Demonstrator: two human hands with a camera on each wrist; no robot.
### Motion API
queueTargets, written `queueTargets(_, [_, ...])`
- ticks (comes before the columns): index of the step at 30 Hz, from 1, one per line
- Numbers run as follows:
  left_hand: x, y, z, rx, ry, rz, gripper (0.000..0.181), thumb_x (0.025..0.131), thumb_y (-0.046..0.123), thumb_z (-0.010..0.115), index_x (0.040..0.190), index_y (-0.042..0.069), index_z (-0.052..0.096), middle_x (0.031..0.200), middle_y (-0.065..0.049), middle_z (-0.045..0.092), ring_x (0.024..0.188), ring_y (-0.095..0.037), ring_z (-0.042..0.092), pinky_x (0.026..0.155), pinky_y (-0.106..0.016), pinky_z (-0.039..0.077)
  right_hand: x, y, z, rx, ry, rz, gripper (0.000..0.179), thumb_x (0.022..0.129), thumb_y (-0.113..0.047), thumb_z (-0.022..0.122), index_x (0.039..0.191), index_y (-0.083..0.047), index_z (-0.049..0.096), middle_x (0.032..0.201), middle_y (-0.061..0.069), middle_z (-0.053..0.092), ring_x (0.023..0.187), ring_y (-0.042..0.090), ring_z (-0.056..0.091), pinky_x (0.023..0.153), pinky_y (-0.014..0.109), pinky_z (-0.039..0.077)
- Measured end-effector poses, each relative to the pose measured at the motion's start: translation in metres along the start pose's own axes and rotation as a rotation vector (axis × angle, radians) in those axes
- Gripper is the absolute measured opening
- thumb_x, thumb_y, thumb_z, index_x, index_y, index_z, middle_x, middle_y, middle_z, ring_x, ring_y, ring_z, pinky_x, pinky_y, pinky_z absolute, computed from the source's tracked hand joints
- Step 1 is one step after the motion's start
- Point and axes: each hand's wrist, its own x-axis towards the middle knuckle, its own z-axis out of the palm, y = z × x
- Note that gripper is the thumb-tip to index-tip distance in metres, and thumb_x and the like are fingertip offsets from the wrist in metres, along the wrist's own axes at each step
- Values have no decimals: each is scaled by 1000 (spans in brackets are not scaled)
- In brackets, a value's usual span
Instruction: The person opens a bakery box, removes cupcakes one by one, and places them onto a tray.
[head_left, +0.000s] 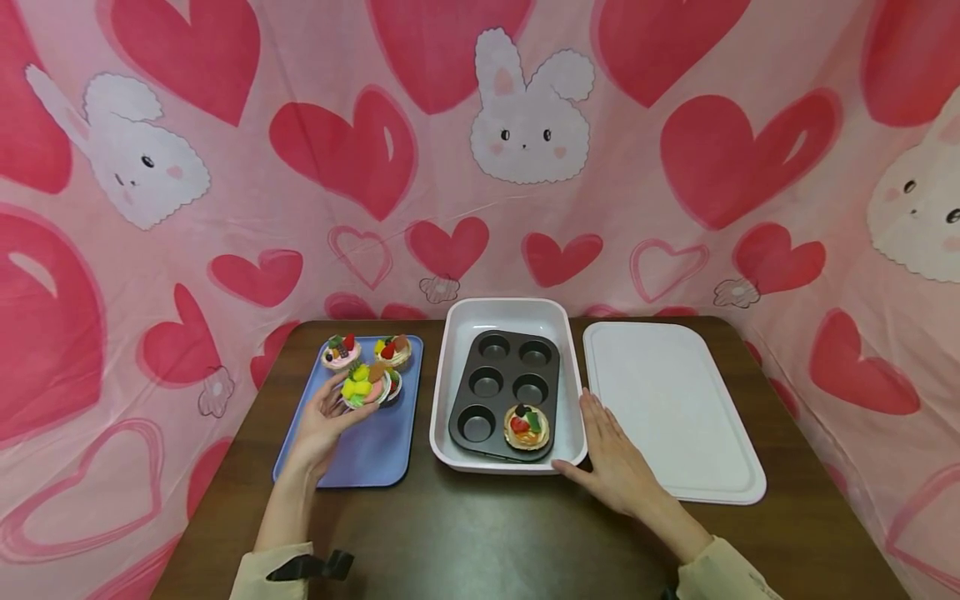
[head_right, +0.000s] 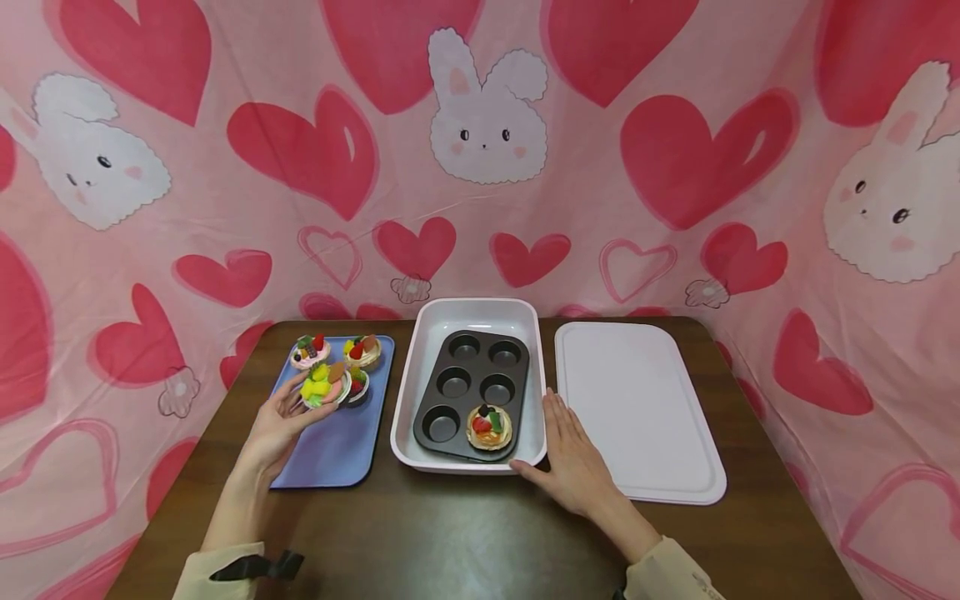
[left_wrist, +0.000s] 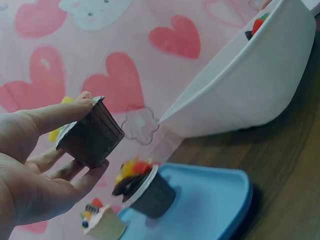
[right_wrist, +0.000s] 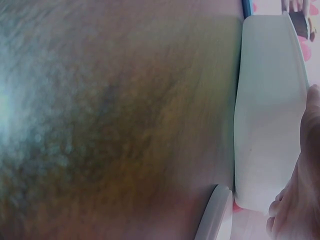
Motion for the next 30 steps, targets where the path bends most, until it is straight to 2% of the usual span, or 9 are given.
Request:
queueTargets(4, [0,-3,-12,4,46,-18,91,100,1,76,174,7,23,178,-20,30,162,-32,33,92,-3,51,1,0,0,0,-9,7,119,96,-68,71,174,3,16,183,24,21,169,43,25,136,60,27])
queueTargets(10, [4,-8,-26,-24,134,-58,93,100,4,78,175,13,23,175,-11,33,143,-14,44,94,-6,53,2,1,1,2,-25,17,119,96,-68,70,175,1,13,183,23,19,170,41,24,136,58,26])
queueTargets(15, [13,-18,-33,-77,222,-70,90,100,5,79,173,14,28,174,-10,33,148,-16,43,94,-5,52,2,1,1,0,-22,14,118,97,-67,70,174,2,14,183,24,20,169,43,25,136,61,27])
queueTargets(18, [20,-24,-37,-92,274,-73,88,99,4,79,171,14,31,175,-10,33,149,-18,41,93,-6,50,1,1,1,17,-36,26,119,97,-67,70,175,1,12,184,23,17,170,41,23,140,53,19])
queueTargets(20, [25,-29,-39,-76,302,-83,87,98,5,81,171,14,33,177,-11,31,149,-19,40,96,-8,50,1,1,2,25,-38,31,119,97,-67,71,175,0,12,184,22,17,171,40,22,141,51,17])
queueTargets(23, [31,-35,-41,-36,333,-94,88,97,7,83,170,14,35,178,-12,31,149,-22,40,110,-17,49,0,1,2,20,-23,22,120,96,-68,71,174,1,13,183,24,19,169,42,25,139,55,22])
queueTargets(26, [37,-41,-43,-7,344,-98,91,96,8,84,172,12,34,180,-16,30,154,-28,39,129,-35,42,0,1,2,14,-12,14,119,96,-68,71,174,2,14,182,24,21,169,43,26,134,62,28])
queueTargets(28, [40,-44,-44,19,342,-100,93,97,9,84,173,10,30,181,-21,27,158,-34,36,135,-47,34,0,2,2,10,-8,8,119,96,-69,70,174,2,14,182,25,21,168,43,27,134,63,29])
queueTargets(30, [41,-47,-45,41,336,-110,94,98,10,83,174,8,28,181,-23,24,162,-38,34,137,-52,30,0,2,2,12,-17,16,119,97,-70,69,175,0,13,183,23,19,169,41,25,134,62,29])
